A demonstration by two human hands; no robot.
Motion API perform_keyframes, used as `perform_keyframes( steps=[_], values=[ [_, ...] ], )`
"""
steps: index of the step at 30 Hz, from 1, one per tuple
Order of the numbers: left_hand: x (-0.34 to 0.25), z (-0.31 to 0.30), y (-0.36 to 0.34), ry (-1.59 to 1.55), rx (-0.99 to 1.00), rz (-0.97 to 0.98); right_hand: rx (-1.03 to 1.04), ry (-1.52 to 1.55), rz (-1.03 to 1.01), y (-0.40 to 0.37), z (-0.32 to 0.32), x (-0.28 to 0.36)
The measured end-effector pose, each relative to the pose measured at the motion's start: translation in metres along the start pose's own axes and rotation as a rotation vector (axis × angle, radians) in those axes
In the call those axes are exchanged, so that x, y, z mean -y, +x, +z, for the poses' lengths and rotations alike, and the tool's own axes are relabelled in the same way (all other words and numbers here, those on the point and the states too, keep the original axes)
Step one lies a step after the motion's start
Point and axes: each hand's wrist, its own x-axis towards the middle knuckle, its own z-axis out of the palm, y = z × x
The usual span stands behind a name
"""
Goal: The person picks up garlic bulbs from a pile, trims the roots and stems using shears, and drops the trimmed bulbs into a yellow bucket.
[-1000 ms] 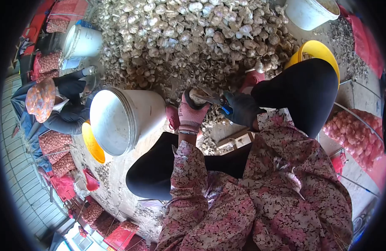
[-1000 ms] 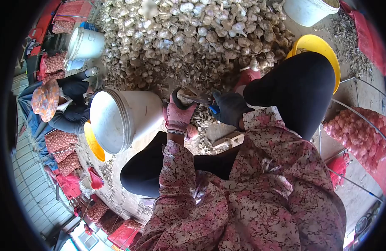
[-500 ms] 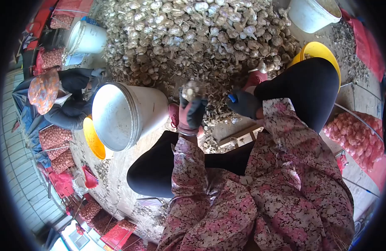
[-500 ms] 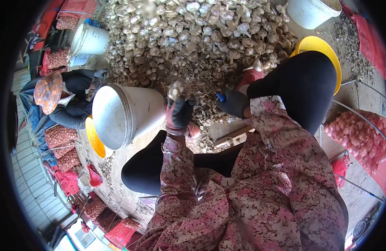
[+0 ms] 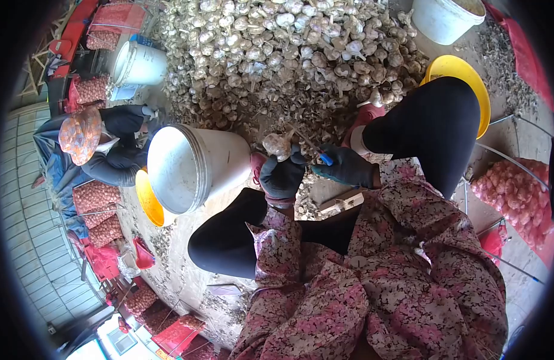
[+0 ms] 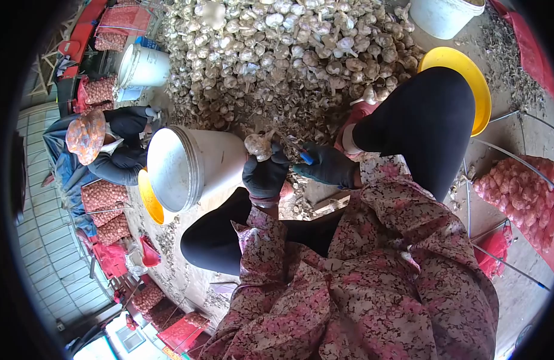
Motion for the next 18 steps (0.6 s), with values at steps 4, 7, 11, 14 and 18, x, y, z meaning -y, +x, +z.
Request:
perform_keyframes(
  steps=[4, 7, 11, 14, 18],
  values=[
    [-0.008, -0.001, -0.001, -0.116, -0.035, 0.125, -0.063, -0.060, -0.092, 0.008, 0.006, -0.011],
    [-0.013, -0.004, -0.002, 0.030, -0.116, -0.028, -0.052, -0.059, -0.100, 0.014, 0.010, -0.010],
    [-0.018, -0.005, 0.000, 0.054, -0.151, -0.047, -0.048, 0.121, -0.045, 0.022, 0.012, -0.011],
    [-0.026, -0.016, -0.001, -0.046, -0.102, 0.024, -0.053, -0.116, -0.048, 0.025, 0.010, -0.011],
    [-0.075, 0.021, 0.000, -0.431, -0.035, 0.578, -0.001, 0.519, 0.320, 0.036, 0.011, -0.012]
  ],
)
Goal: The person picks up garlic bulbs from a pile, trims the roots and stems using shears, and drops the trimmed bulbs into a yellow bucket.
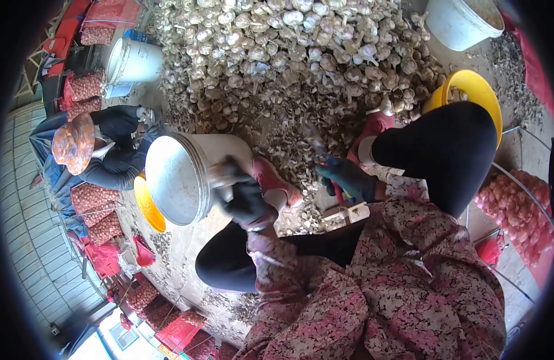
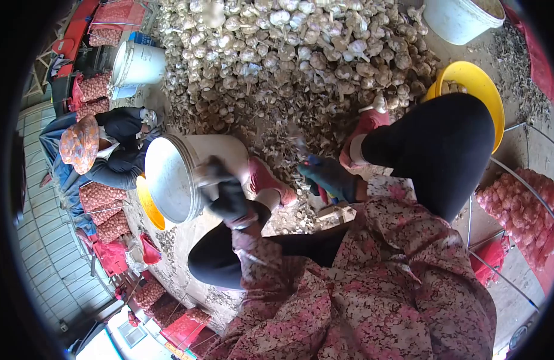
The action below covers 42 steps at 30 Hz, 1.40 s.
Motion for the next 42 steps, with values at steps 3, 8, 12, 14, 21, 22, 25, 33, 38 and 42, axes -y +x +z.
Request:
perform_keyframes(
  steps=[3, 8, 12, 14, 21, 22, 25, 33, 38, 42],
  values=[
    [-0.004, 0.053, 0.020, 0.216, 0.335, 0.050, 0.125, 0.632, 0.020, 0.002, -0.014, 0.029],
    [-0.007, -0.042, 0.142, 0.836, 0.144, -0.318, 0.039, 0.784, 0.074, 0.010, -0.021, 0.058],
    [0.066, -0.079, 0.240, 1.277, -0.377, -0.135, -0.139, 0.286, -0.019, 0.022, -0.020, 0.021],
    [0.086, -0.102, 0.291, 1.372, -0.431, -0.097, -0.182, 0.072, -0.076, 0.026, -0.029, 0.006],
    [0.075, -0.154, 0.368, 1.478, -0.369, -0.092, -0.428, -0.363, -0.197, 0.017, -0.032, 0.049],
    [0.072, -0.145, 0.347, 1.488, -0.373, -0.090, -0.479, -0.435, -0.239, 0.016, -0.031, 0.053],
    [0.064, -0.122, 0.254, 1.013, -0.269, -0.338, -0.541, -0.482, -0.333, 0.019, -0.029, 0.051],
    [0.018, -0.157, 0.080, 1.565, -0.021, -0.327, -0.671, -0.938, -0.637, 0.005, -0.019, 0.037],
    [0.029, -0.105, 0.036, 1.805, 0.189, -0.082, -0.438, -0.826, -0.364, -0.011, -0.009, 0.021],
    [0.030, -0.083, 0.010, 1.266, -0.042, -0.110, -0.346, -0.497, -0.470, -0.018, 0.000, 0.017]
  ],
)
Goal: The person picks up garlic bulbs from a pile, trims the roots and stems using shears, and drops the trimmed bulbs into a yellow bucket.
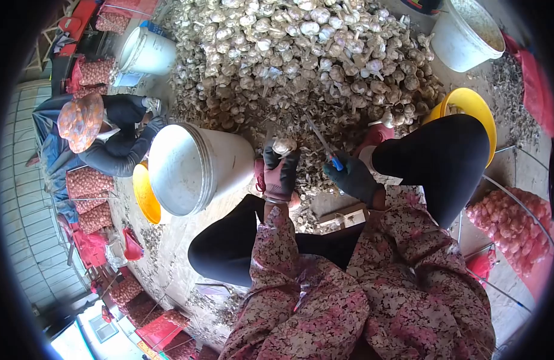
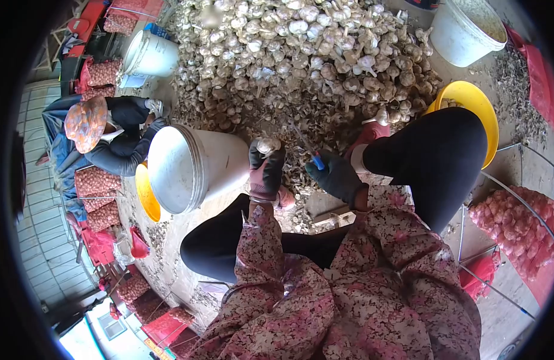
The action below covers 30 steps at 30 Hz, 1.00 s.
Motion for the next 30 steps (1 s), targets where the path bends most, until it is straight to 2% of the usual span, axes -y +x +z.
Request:
perform_keyframes(
  steps=[2, 4, 5, 6, 7, 8, 11, 12, 13, 14, 16, 17, 18, 19, 20, 22, 23, 24, 25, 26, 27, 28, 29, 30],
  values=[
    [-0.014, 0.012, -0.012, -0.184, 0.045, -0.066, 0.027, -0.087, -0.008, -0.004, -0.005, 0.012],
    [-0.026, 0.022, -0.021, -0.080, 0.097, -0.076, -0.067, -0.502, -0.232, -0.005, -0.007, 0.016],
    [-0.029, 0.024, -0.023, -0.013, 0.159, -0.042, -0.067, -0.503, -0.228, -0.005, -0.009, 0.019],
    [-0.030, 0.024, -0.024, 0.053, 0.221, -0.008, -0.045, -0.649, -0.245, -0.005, -0.012, 0.023],
    [-0.031, 0.020, -0.022, -0.106, 0.308, -0.046, -0.022, -0.795, -0.262, -0.005, -0.014, 0.027],
    [-0.029, 0.018, -0.021, -0.110, 0.308, -0.050, -0.021, -0.798, -0.257, -0.006, -0.018, 0.030],
    [-0.022, 0.012, -0.020, -0.458, 0.245, -0.163, -0.010, -0.795, -0.358, -0.007, -0.020, 0.027],
    [-0.020, 0.011, -0.020, -0.460, 0.243, -0.163, -0.083, -0.634, -0.389, -0.004, -0.017, 0.020],
    [-0.025, 0.019, -0.022, -0.443, 0.239, -0.087, -0.155, -0.471, -0.418, -0.002, -0.015, 0.026],
    [-0.028, 0.022, -0.022, -0.426, 0.233, -0.010, -0.152, -0.472, -0.418, -0.003, -0.016, 0.033],
    [-0.039, 0.001, -0.010, -0.513, 0.332, -0.006, -0.037, -0.441, -0.227, -0.003, -0.024, 0.051],
    [-0.051, -0.010, -0.006, -0.619, 0.308, 0.020, -0.046, -0.444, -0.227, 0.000, -0.025, 0.049],
    [-0.067, -0.019, -0.003, -0.639, 0.121, 0.135, -0.051, -0.320, -0.190, 0.003, -0.024, 0.044],
    [-0.100, -0.008, -0.007, -0.856, 0.169, 0.213, -0.054, -0.195, -0.153, 0.007, -0.024, 0.038],
    [-0.123, -0.002, -0.002, -1.260, 0.346, 0.248, -0.057, -0.197, -0.154, 0.012, -0.023, 0.032],
    [-0.136, -0.003, 0.013, -1.053, 0.400, 0.325, -0.155, -0.042, -0.197, 0.028, -0.020, 0.015],
    [-0.118, -0.012, 0.028, -0.874, 0.291, 0.275, -0.159, -0.041, -0.197, 0.037, -0.016, -0.001],
    [-0.095, -0.019, 0.046, -0.695, 0.182, 0.223, -0.157, 0.140, -0.162, 0.045, -0.010, -0.020],
    [-0.082, -0.006, 0.061, -0.694, 0.182, 0.218, -0.154, 0.321, -0.125, 0.051, -0.008, -0.030],
    [-0.065, 0.012, 0.078, -0.204, 0.092, 0.164, -0.158, 0.324, -0.120, 0.051, -0.013, -0.025],
    [-0.048, 0.032, 0.099, 0.287, 0.006, 0.104, -0.132, 0.385, 0.037, 0.048, -0.019, -0.011],
    [-0.035, 0.054, 0.126, 0.157, -0.164, -0.114, -0.107, 0.446, 0.197, 0.045, -0.022, -0.004],
    [-0.004, 0.053, 0.159, 0.145, -0.080, -0.093, -0.117, 0.451, 0.203, 0.045, -0.024, -0.008],
    [0.008, 0.068, 0.184, 0.315, -0.060, -0.205, -0.143, 0.464, 0.227, 0.046, -0.026, -0.012]
  ],
)
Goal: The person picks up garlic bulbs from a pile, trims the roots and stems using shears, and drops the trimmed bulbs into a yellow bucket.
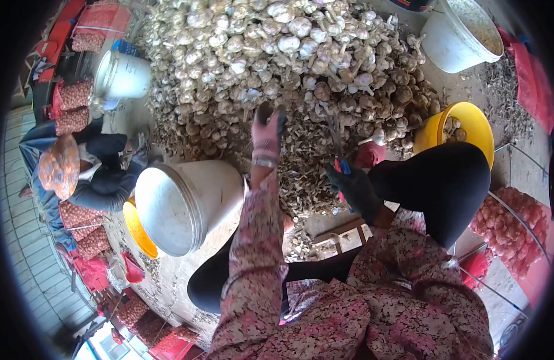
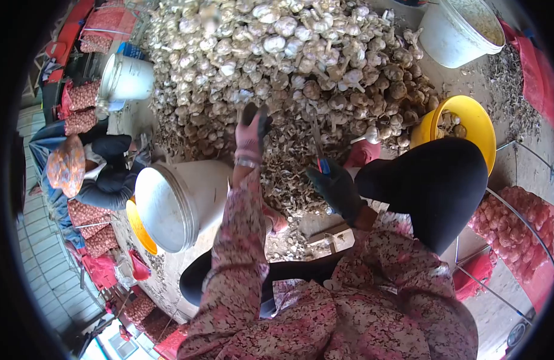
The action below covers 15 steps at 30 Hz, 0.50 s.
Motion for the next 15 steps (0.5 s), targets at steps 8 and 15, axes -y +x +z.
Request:
perform_keyframes(
  steps=[8, 15],
  values=[
    [0.017, 0.079, 0.110, 1.150, -0.294, -0.072, -0.136, -0.165, -0.034, 0.012, -0.010, 0.003],
    [0.005, 0.007, 0.009, -0.511, 0.379, -0.288, -0.189, -0.426, -0.319, 0.012, -0.001, 0.004]
  ],
)
